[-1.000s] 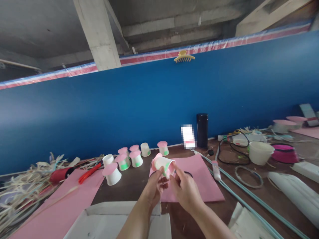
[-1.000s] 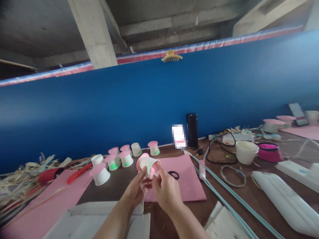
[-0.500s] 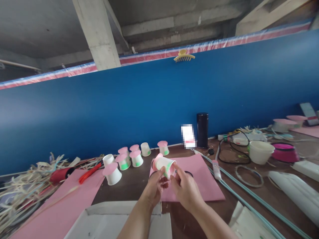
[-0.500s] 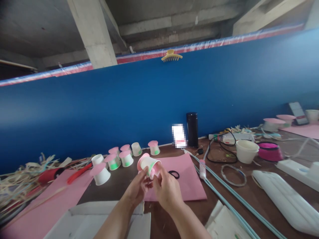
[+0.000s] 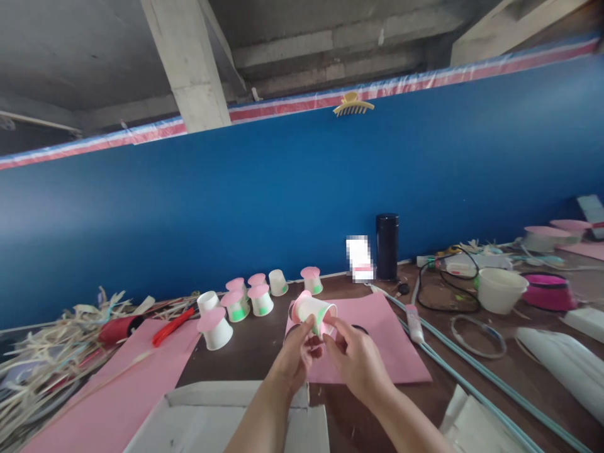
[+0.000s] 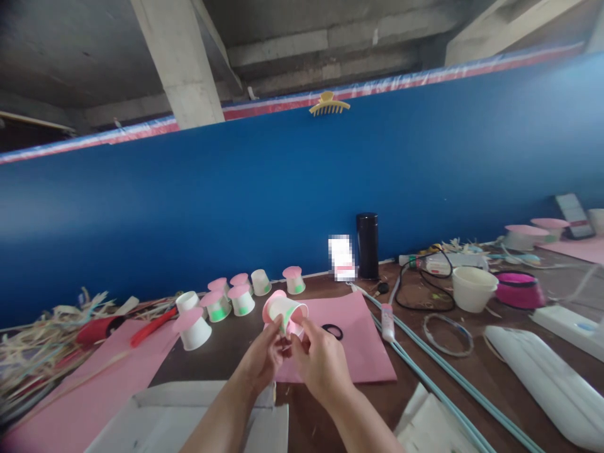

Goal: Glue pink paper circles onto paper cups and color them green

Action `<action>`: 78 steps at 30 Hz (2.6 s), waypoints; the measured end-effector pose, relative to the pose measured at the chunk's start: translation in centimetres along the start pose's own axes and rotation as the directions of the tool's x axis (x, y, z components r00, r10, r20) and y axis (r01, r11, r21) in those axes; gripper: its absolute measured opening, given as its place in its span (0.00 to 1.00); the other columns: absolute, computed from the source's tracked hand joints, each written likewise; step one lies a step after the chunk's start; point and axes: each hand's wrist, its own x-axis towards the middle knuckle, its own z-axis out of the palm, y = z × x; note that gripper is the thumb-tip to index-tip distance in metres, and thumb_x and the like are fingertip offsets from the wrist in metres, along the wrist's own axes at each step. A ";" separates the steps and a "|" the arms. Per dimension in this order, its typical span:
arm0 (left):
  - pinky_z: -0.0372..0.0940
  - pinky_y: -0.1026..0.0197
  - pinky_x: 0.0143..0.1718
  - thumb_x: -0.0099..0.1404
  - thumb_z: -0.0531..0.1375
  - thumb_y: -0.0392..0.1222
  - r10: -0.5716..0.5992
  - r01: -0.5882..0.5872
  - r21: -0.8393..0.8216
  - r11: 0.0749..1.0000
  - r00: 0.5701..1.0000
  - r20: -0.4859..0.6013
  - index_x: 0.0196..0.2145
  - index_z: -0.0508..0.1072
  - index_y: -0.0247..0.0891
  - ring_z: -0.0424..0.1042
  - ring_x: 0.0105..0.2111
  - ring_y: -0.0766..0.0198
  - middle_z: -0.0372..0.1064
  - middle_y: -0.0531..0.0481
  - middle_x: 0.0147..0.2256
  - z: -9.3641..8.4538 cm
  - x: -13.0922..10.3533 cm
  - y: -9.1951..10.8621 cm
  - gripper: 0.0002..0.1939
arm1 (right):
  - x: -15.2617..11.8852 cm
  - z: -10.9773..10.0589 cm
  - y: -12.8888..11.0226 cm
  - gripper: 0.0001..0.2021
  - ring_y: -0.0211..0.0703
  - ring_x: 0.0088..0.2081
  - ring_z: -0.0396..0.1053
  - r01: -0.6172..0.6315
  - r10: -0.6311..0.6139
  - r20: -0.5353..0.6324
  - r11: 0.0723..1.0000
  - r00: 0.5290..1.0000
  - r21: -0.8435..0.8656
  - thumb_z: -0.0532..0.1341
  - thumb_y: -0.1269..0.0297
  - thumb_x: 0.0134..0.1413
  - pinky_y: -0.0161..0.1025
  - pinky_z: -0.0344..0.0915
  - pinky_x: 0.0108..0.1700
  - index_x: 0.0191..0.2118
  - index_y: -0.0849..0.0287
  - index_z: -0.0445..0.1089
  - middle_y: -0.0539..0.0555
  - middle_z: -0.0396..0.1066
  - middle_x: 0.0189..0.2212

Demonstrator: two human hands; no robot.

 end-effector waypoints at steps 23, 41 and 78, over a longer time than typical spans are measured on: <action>0.56 0.62 0.33 0.54 0.65 0.54 -0.028 0.028 0.064 0.998 1.000 -0.002 0.38 0.75 0.36 0.63 0.30 0.66 0.68 0.48 0.33 0.2 -0.2 0.0 0.20 | 0.3 -0.5 0.3 0.07 0.36 0.23 0.63 0.058 -0.071 -0.059 0.977 0.996 -0.206 0.57 0.61 0.53 0.31 0.50 0.26 0.36 0.53 0.70 0.46 0.69 0.22; 0.59 0.59 0.40 0.57 0.62 0.53 0.149 -0.152 0.172 0.973 0.988 0.032 0.48 0.71 0.38 0.67 0.40 0.58 0.70 0.43 0.42 1.2 -0.5 -0.1 0.24 | 0.2 0.5 0.6 0.09 0.37 0.25 0.66 -0.029 0.017 -0.105 0.993 0.994 -0.117 0.53 0.62 0.56 0.31 0.52 0.26 0.35 0.54 0.71 0.48 0.73 0.25; 0.59 0.46 0.44 0.57 0.54 0.59 0.520 0.481 0.876 -0.017 0.753 -0.404 0.44 0.70 0.32 0.62 0.49 0.39 0.67 0.33 0.47 -4.8 -0.2 4.6 0.28 | 1.8 -0.8 1.9 0.11 0.21 0.14 0.42 -0.475 0.411 0.449 -0.043 0.794 0.879 0.66 0.66 0.44 0.23 0.42 0.13 0.26 0.61 0.61 0.39 0.49 0.15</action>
